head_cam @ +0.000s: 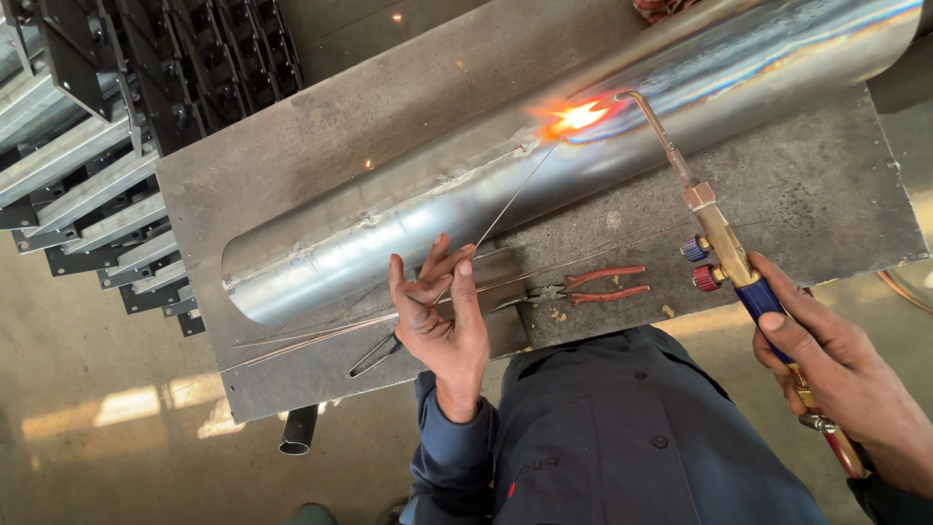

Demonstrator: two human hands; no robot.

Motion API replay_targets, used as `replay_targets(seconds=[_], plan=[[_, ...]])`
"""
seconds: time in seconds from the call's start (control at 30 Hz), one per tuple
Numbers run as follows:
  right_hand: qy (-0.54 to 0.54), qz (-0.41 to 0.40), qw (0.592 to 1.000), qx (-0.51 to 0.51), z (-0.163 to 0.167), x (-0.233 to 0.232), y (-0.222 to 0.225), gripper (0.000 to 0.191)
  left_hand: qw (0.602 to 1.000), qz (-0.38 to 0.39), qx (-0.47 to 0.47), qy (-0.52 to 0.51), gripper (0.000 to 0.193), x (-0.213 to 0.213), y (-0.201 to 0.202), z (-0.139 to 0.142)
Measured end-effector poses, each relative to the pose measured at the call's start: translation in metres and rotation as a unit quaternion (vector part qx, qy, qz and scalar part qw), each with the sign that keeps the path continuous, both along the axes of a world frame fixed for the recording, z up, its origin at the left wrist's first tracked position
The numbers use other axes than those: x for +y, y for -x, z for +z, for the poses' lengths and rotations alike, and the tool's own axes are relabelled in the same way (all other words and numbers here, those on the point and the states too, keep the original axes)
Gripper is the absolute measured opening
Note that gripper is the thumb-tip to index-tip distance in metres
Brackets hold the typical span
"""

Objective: The person gas-welds the seam of a large metal cylinder resting on a work table. They hold a welding torch in one hand and feed a filler rod with the other, moving along the seam with sparks flying, then set the torch down at the end.

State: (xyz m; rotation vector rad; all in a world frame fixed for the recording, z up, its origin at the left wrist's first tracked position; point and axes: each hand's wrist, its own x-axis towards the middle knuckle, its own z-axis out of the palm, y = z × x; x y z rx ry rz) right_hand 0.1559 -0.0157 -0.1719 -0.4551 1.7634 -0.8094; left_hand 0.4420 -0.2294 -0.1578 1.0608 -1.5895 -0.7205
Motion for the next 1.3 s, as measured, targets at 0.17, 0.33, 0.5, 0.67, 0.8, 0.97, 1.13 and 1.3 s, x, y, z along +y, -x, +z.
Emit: replay_targets(seconds=[0.17,0.33,0.5,0.67,0.8,0.97,1.13,1.3], plan=[[-0.013,-0.002,1.000,0.000,0.0027,-0.0020,-0.0009,0.064,1.000,0.005,-0.006,-0.003,0.022,-0.0012,0.0007,-0.0009],[-0.009,0.004,1.000,0.006,0.0034,-0.0012,-0.0008,0.064,1.000,0.006,-0.003,-0.006,0.021,-0.0011,0.0007,-0.0018],[0.005,0.000,1.000,-0.005,-0.0011,-0.0003,0.0005,0.065,1.000,0.005,-0.011,-0.001,0.023,-0.0001,0.0003,-0.0027],[0.000,0.007,1.000,-0.007,-0.0032,0.0007,0.0015,0.064,1.000,0.009,-0.011,-0.004,0.023,-0.0002,0.0010,-0.0023],[-0.011,0.006,1.000,-0.004,-0.0042,0.0013,0.0020,0.064,1.000,0.007,-0.005,-0.004,0.024,-0.0008,0.0010,-0.0032],[0.002,0.011,1.000,-0.010,-0.0036,0.0022,0.0000,0.065,1.000,0.009,-0.003,-0.006,0.023,-0.0002,-0.0002,-0.0044],[-0.005,0.014,1.000,-0.001,-0.0012,-0.0002,-0.0024,0.065,1.000,0.010,0.003,-0.008,0.024,-0.0006,-0.0016,-0.0037],[0.000,0.019,1.000,-0.005,-0.0015,-0.0017,-0.0020,0.065,1.000,0.009,-0.002,-0.003,0.025,-0.0015,-0.0015,-0.0030]])
